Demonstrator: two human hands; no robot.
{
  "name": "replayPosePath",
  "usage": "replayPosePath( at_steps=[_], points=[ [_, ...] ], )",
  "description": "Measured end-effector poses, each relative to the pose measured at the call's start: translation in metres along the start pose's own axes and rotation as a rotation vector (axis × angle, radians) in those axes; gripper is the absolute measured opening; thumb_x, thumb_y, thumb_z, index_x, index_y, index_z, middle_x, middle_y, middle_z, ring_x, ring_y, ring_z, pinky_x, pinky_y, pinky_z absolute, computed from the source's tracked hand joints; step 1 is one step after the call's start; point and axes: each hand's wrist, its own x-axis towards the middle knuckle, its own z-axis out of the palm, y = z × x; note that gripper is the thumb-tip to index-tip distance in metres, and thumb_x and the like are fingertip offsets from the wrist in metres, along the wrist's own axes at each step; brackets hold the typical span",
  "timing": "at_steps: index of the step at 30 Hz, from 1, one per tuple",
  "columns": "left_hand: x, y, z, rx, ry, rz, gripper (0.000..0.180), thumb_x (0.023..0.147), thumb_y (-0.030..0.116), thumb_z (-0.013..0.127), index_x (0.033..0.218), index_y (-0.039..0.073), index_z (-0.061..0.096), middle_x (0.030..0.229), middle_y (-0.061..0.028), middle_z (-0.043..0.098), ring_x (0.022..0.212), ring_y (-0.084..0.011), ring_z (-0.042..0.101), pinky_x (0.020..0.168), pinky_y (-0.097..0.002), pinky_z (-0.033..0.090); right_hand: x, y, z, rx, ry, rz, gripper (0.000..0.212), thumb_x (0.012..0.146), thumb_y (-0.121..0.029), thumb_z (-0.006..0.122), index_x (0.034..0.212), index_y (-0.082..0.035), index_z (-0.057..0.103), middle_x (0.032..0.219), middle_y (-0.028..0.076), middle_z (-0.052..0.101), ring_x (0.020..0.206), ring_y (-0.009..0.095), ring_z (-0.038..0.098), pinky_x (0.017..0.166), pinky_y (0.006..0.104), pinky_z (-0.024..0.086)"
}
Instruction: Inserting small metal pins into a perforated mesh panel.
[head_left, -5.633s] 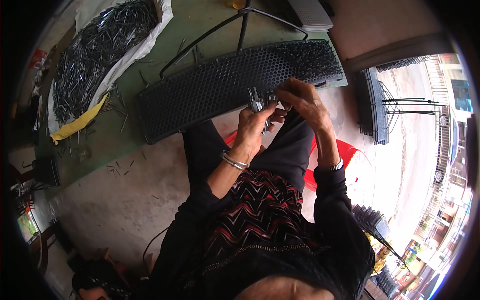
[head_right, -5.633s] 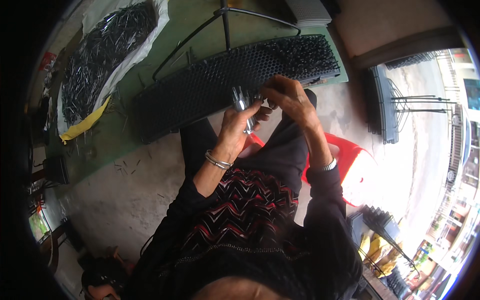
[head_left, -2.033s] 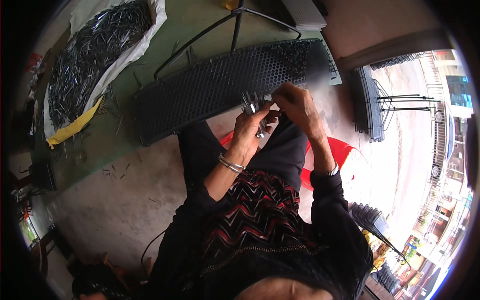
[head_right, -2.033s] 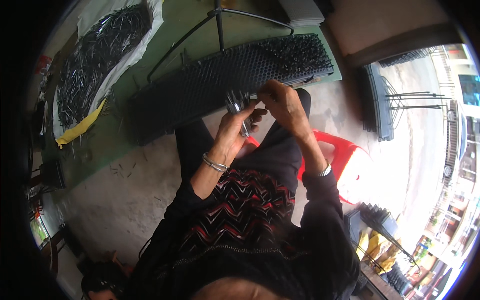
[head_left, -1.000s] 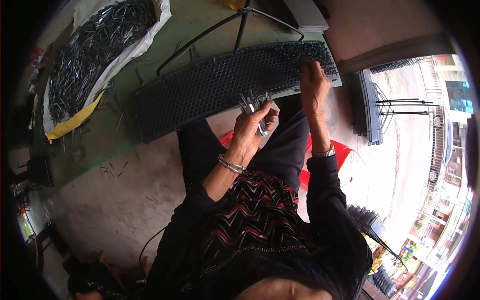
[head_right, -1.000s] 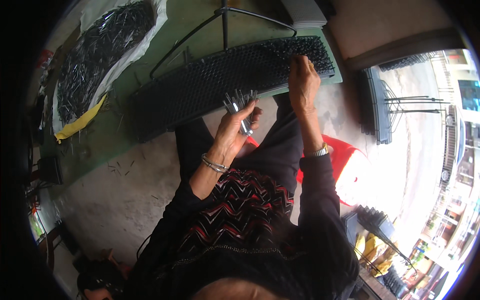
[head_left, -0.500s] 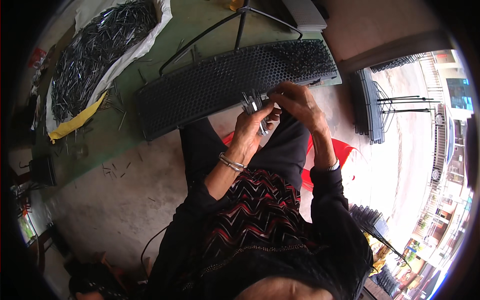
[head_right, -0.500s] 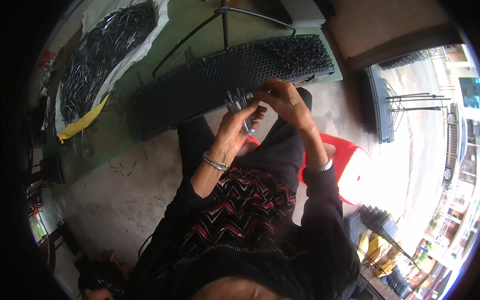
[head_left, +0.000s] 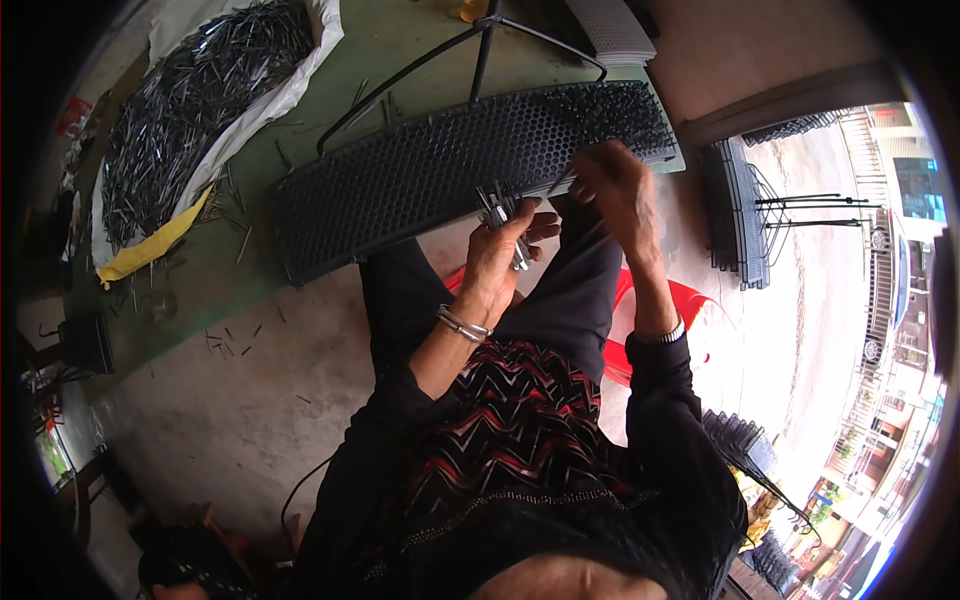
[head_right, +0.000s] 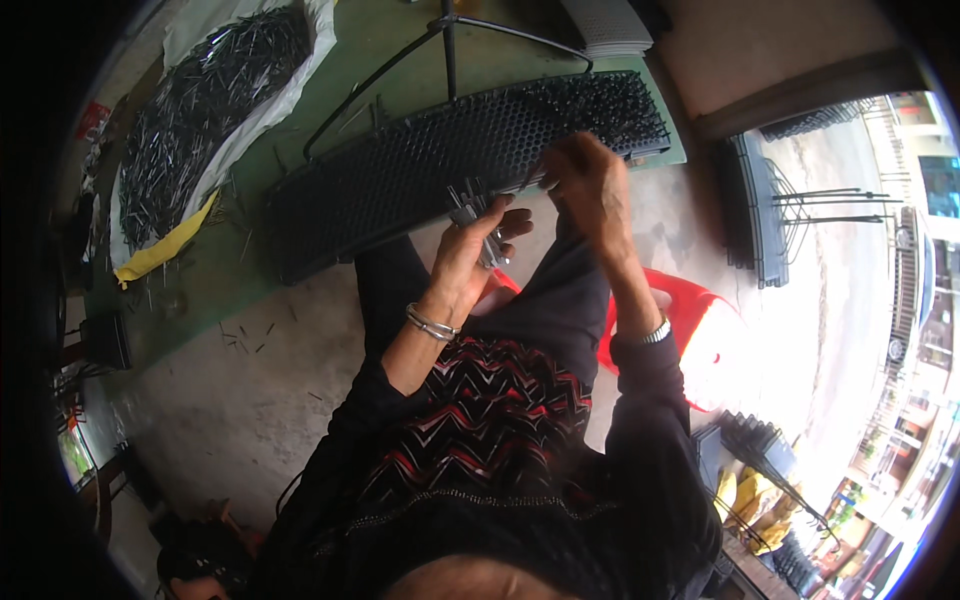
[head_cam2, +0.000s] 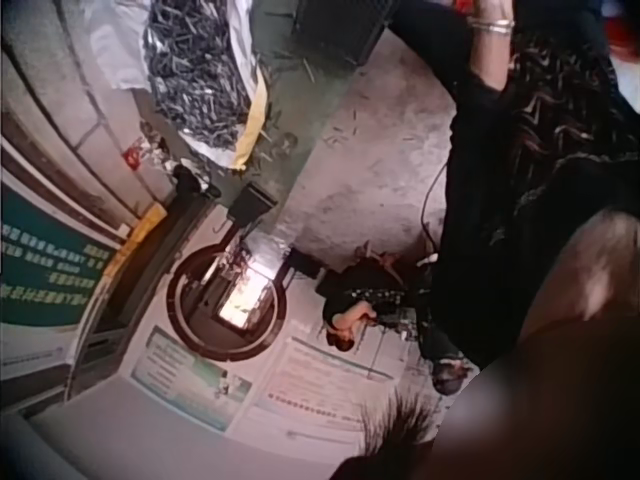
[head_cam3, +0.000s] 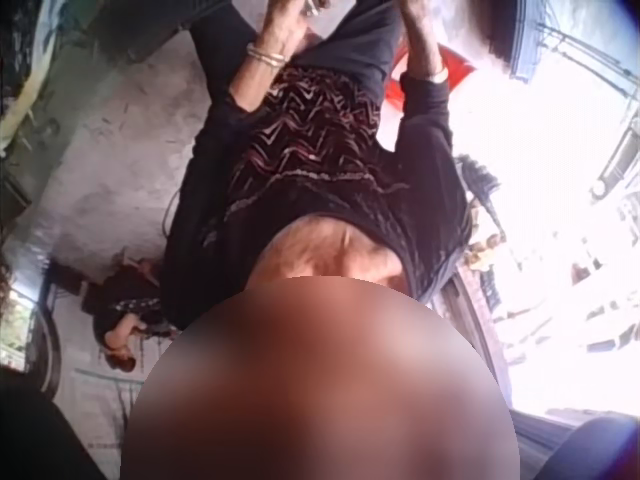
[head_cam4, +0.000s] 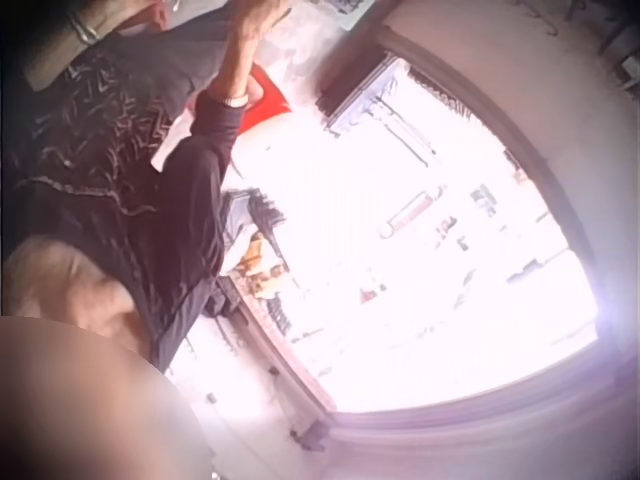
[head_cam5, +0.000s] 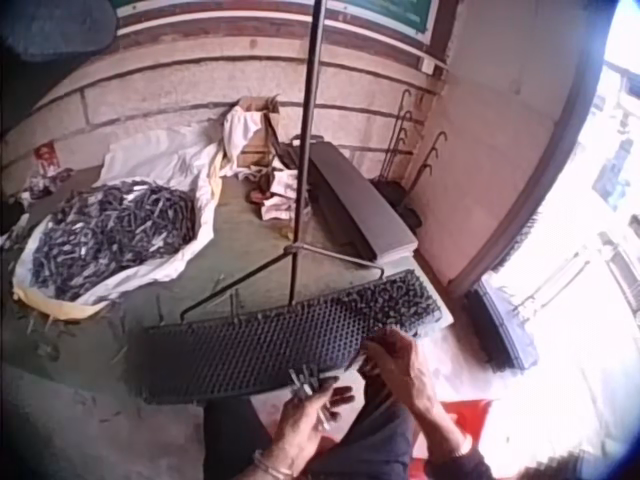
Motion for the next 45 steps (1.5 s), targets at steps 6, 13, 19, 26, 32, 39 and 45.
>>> replayPosePath(
  at_steps=[6, 13, 19, 26, 32, 39, 45],
  points=[
    [0.003, 0.001, 0.001, -0.031, -0.021, -0.042, 0.022, 0.088, 0.022, 0.064, 0.102, 0.005, 0.06, 0.089, -0.0095, 0.069, 0.081, -0.0184, 0.067, 0.059, -0.0262, 0.046, 0.035, 0.015, 0.002, -0.128, 0.366, -0.219, 0.013, 0.088, -0.011, 0.059, 0.093, 0.0, 0.061, 0.076, 0.01, 0.067, 0.065, 0.013, 0.064, 0.058, 0.0247, 0.048],
    [0.007, -0.003, -0.004, -0.136, -0.024, -0.104, 0.022, 0.091, 0.018, 0.059, 0.108, 0.003, 0.057, 0.097, -0.0134, 0.066, 0.092, -0.0217, 0.065, 0.077, -0.0323, 0.051, 0.057, 0.043, 0.009, -0.311, 0.424, -0.357, 0.011, 0.089, -0.013, 0.06, 0.095, -0.004, 0.062, 0.073, 0.01, 0.066, 0.061, 0.013, 0.065, 0.055, 0.0262, 0.048],
    [0.008, -0.005, -0.005, -0.217, -0.03, -0.095, 0.017, 0.092, 0.014, 0.055, 0.106, 0.003, 0.055, 0.095, -0.0147, 0.066, 0.087, -0.0227, 0.066, 0.077, -0.0366, 0.054, 0.063, 0.053, 0.009, -0.429, 0.468, -0.427, 0.012, 0.089, -0.016, 0.06, 0.093, -0.005, 0.062, 0.07, 0.01, 0.065, 0.06, 0.015, 0.065, 0.053, 0.0272, 0.047],
    [0.007, -0.003, -0.006, -0.215, -0.024, -0.101, 0.016, 0.093, 0.013, 0.053, 0.105, 0.003, 0.053, 0.095, -0.0174, 0.065, 0.088, -0.0235, 0.066, 0.077, -0.0385, 0.055, 0.059, 0.048, 0.011, -0.411, 0.472, -0.355, 0.012, 0.089, -0.017, 0.06, 0.091, -0.005, 0.06, 0.069, 0.012, 0.064, 0.056, 0.019, 0.063, 0.053, 0.0304, 0.047],
    [0.006, -0.004, -0.009, -0.196, 0.01, -0.124, 0.015, 0.091, 0.015, 0.057, 0.101, 0.003, 0.056, 0.088, -0.0112, 0.064, 0.078, -0.0204, 0.064, 0.072, -0.0388, 0.056, 0.06, 0.048, 0.011, -0.483, 0.453, -0.406, 0.011, 0.088, -0.015, 0.06, 0.09, -0.004, 0.059, 0.069, 0.013, 0.062, 0.059, 0.023, 0.062, 0.055, 0.0331, 0.047],
    [0.001, -0.002, -0.007, -0.106, 0.043, -0.119, 0.018, 0.089, 0.019, 0.062, 0.098, 0.004, 0.059, 0.076, -0.0054, 0.06, 0.068, -0.0153, 0.059, 0.06, -0.0311, 0.051, 0.059, 0.043, 0.011, -0.71, 0.378, -0.364, 0.014, 0.086, -0.024, 0.062, 0.091, -0.012, 0.064, 0.088, 0.011, 0.058, 0.077, 0.028, 0.061, 0.065, 0.0399, 0.048],
    [0.002, -0.003, -0.008, -0.118, -0.024, -0.029, 0.015, 0.089, 0.018, 0.062, 0.092, 0.004, 0.061, 0.073, -0.0041, 0.058, 0.063, -0.0132, 0.056, 0.052, -0.0269, 0.044, 0.054, 0.04, 0.011, -0.732, 0.41, -0.331, 0.016, 0.086, -0.027, 0.062, 0.096, -0.017, 0.07, 0.092, 0.009, 0.058, 0.082, 0.029, 0.061, 0.067, 0.0396, 0.048]
  ],
)
